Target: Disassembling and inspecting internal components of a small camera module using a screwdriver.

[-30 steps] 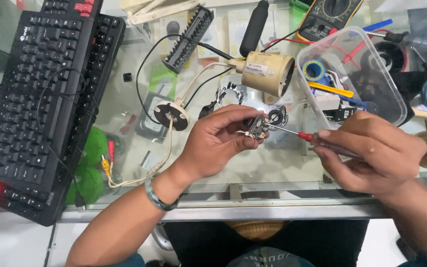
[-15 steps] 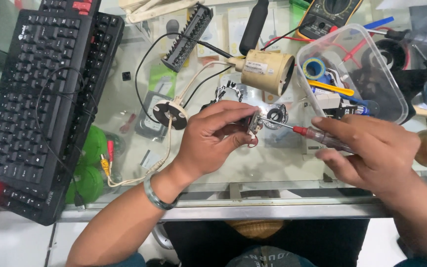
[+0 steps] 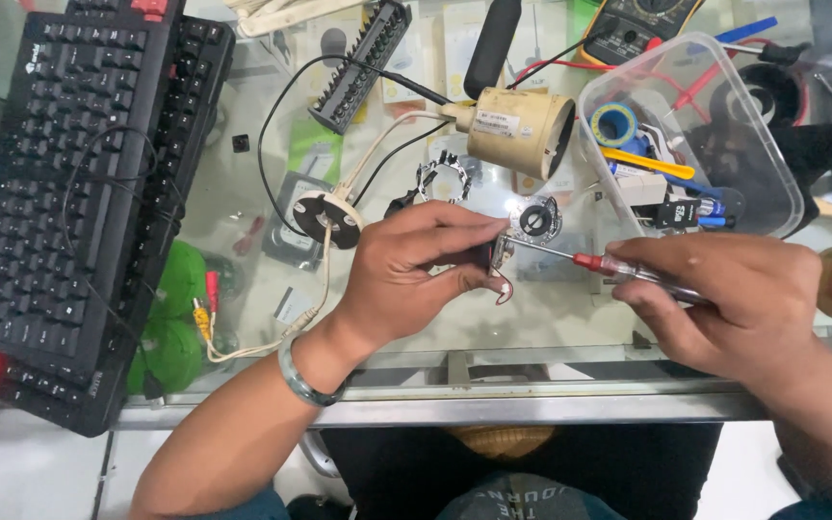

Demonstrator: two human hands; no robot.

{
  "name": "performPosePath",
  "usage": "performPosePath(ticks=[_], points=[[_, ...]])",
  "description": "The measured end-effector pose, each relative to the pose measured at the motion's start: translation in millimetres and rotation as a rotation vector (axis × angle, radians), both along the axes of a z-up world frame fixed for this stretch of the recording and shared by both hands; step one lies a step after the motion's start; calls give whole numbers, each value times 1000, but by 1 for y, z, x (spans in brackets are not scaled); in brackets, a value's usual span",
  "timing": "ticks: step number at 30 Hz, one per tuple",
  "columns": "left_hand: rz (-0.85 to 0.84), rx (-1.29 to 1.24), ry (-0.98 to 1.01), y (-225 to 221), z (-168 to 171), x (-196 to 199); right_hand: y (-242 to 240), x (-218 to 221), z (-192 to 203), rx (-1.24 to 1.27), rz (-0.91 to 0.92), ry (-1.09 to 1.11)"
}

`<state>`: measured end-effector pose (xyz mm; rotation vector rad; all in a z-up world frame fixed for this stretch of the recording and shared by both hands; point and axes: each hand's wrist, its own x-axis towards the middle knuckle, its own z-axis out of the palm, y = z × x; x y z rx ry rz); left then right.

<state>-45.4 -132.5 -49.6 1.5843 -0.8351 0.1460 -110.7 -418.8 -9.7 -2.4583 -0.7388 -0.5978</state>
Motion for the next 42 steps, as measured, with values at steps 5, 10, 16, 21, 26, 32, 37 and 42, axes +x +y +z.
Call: performPosePath(ticks=[5,10,16,21,26,32,37,42], points=[[-54,-39,4,0,-1,-4,3,1,5,44,36,-6],[-71,-54,25,1,0,-8,4,0,7,91,81,-23],[-37,-15,-33,0,-3,-4,10,4,21,-1,164,-92],[-44,-19,-5,-4,-3,-8,6,2,23,-36,205,-144],[-69,-9,10,-3,3,-11,-1,0,19,-49,233,-107],[-99,-12,46,-6,3,-14,2,1,18,20,258,-94],[-132,-34,113,-5,5,-16,1,0,14,60,236,-68],[-107,-27,98,-5,3,-17,11,4,22,140,218,-4]])
